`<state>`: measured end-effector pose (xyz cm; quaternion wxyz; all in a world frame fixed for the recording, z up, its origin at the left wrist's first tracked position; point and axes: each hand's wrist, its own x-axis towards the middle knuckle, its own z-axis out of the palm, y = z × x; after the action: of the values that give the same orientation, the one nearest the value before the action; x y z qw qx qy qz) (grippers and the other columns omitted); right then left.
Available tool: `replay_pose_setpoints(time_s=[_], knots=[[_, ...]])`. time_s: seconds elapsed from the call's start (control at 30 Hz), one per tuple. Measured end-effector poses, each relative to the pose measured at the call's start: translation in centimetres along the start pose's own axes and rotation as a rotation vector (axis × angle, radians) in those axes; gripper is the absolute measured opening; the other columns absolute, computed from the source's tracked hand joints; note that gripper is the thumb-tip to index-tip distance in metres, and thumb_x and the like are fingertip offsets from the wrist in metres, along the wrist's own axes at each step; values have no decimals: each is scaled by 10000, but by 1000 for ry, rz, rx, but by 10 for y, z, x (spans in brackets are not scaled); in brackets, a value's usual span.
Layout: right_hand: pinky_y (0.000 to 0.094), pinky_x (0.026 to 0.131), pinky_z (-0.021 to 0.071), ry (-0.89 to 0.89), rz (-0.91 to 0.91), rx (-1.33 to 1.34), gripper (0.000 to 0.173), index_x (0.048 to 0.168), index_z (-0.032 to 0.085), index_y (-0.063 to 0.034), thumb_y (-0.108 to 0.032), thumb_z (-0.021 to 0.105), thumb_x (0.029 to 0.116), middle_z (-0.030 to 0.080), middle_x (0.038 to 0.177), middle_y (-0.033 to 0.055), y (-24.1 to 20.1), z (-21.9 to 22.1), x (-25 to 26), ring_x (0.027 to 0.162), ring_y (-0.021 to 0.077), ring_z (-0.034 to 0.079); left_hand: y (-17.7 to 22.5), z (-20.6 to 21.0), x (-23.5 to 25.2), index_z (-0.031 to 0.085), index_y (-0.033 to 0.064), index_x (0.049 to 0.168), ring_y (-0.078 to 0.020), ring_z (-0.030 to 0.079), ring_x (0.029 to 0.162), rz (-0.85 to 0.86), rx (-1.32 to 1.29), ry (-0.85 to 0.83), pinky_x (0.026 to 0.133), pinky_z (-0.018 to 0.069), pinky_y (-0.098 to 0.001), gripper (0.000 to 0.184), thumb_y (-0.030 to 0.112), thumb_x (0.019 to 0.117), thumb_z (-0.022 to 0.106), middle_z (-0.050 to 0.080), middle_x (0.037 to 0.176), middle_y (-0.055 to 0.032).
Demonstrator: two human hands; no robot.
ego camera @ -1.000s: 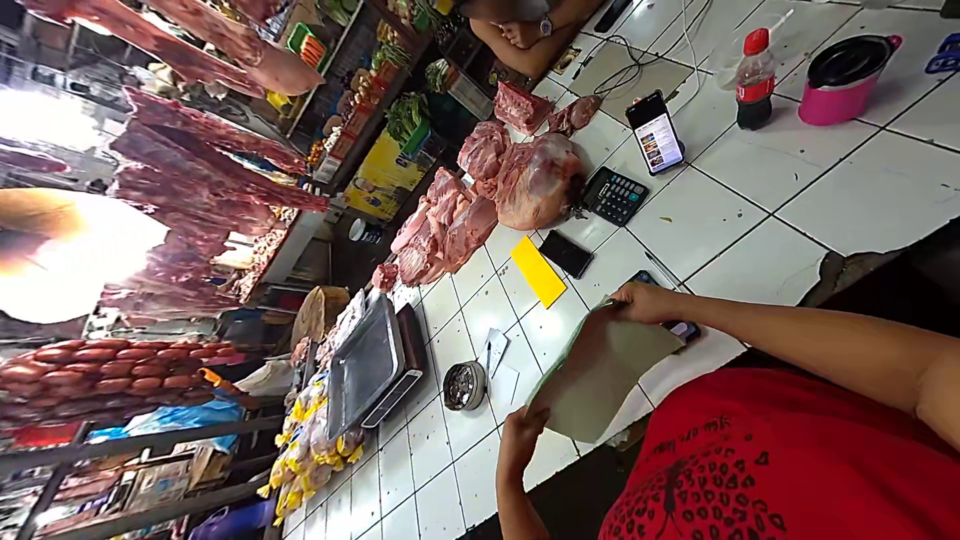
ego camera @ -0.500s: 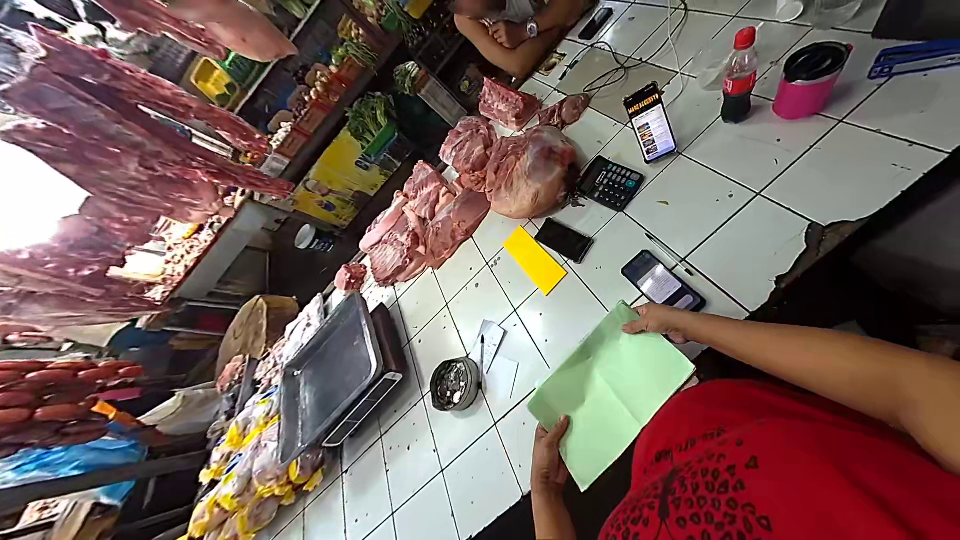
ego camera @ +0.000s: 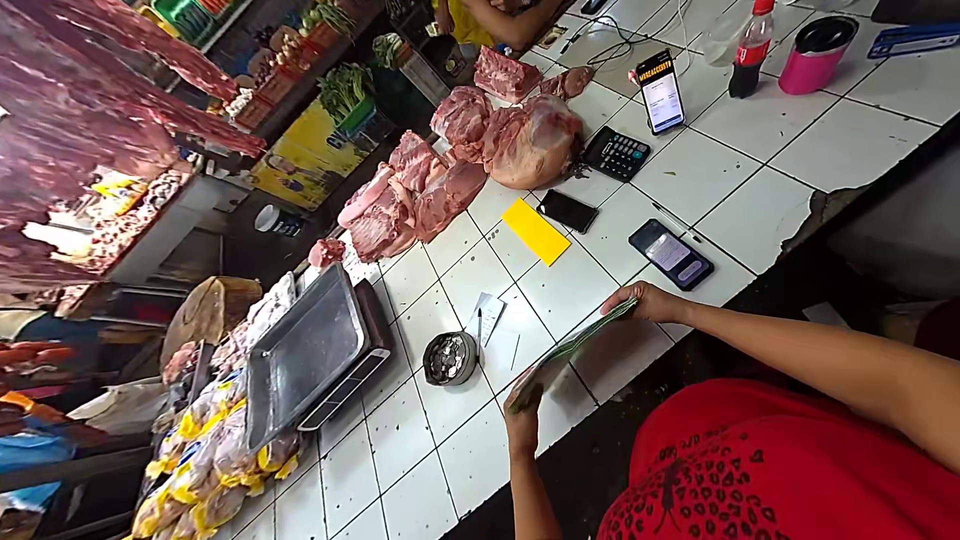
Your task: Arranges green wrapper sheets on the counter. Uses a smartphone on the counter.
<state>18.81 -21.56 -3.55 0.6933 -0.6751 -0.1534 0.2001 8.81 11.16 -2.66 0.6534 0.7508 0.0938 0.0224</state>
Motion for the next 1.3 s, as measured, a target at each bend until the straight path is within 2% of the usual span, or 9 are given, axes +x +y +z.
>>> replay_pose_setpoints(time_s=[0.27,0.5,0.63,0.67,0.73,0.83,0.97,1.1,1.3], knots=[[169,938,518,72,-104,-6,157,1071,731,61,-9,699,934,756,1032,45,7,18,-8,962,-42,660,-13,4,-7,640,-112,1085,-25,691,950,27,-71,106,908,577,-246,240,-149,848,631,740,996,-15],[315,985,525,170,209,-106,268,1190,676,65,-72,710,962,714,1128,163,-9,24,-8,1033,127,674,-8,3,-7,580,-100,1164,-65,713,898,-78,-92,67,853,606,-283,343,-132,837,679,737,983,-53],[329,910,549,155,368,-81,301,1238,623,57,-111,682,995,684,1116,170,-22,28,-14,949,143,673,14,2,1,204,-83,1558,-310,659,1135,-67,369,117,956,554,-428,844,-24,888,715,575,1333,-307],[325,910,548,146,381,-75,303,1242,623,58,-102,684,991,681,1124,173,-25,30,-16,951,139,671,24,7,3,197,-130,1551,-408,587,1259,9,581,118,1052,487,-503,828,29,914,702,506,1415,-354],[309,912,539,101,395,-65,305,1241,626,56,-91,693,983,679,1131,165,-32,35,-20,952,121,662,48,25,7,413,-170,1450,-517,474,1367,241,861,38,1148,364,-605,592,120,980,626,482,1451,-375],[285,844,560,58,405,9,292,1238,618,51,-92,679,991,688,1062,127,-45,48,-27,867,89,665,89,72,12,506,-41,1460,-439,483,1391,284,990,-327,1174,323,-594,456,203,1079,448,555,1445,-265],[385,913,550,64,345,-38,326,1252,628,53,-168,655,1014,695,1095,173,-50,56,-34,937,183,681,101,106,22,557,-6,1410,-378,642,1214,140,915,-596,1060,465,-572,407,216,1104,407,665,1287,-231],[489,966,522,107,252,-98,379,1258,645,55,-253,627,1037,696,1124,227,-41,42,-47,1005,284,685,86,115,24,627,-94,1206,-367,698,985,220,743,-553,909,531,-571,295,109,1063,469,704,1028,-245],[535,889,505,-51,251,-271,359,1159,656,75,-262,576,1067,687,1013,238,-56,22,-68,930,319,670,91,117,26,576,-101,1243,-151,685,736,299,515,-347,723,577,-351,308,38,970,603,704,854,-140]])
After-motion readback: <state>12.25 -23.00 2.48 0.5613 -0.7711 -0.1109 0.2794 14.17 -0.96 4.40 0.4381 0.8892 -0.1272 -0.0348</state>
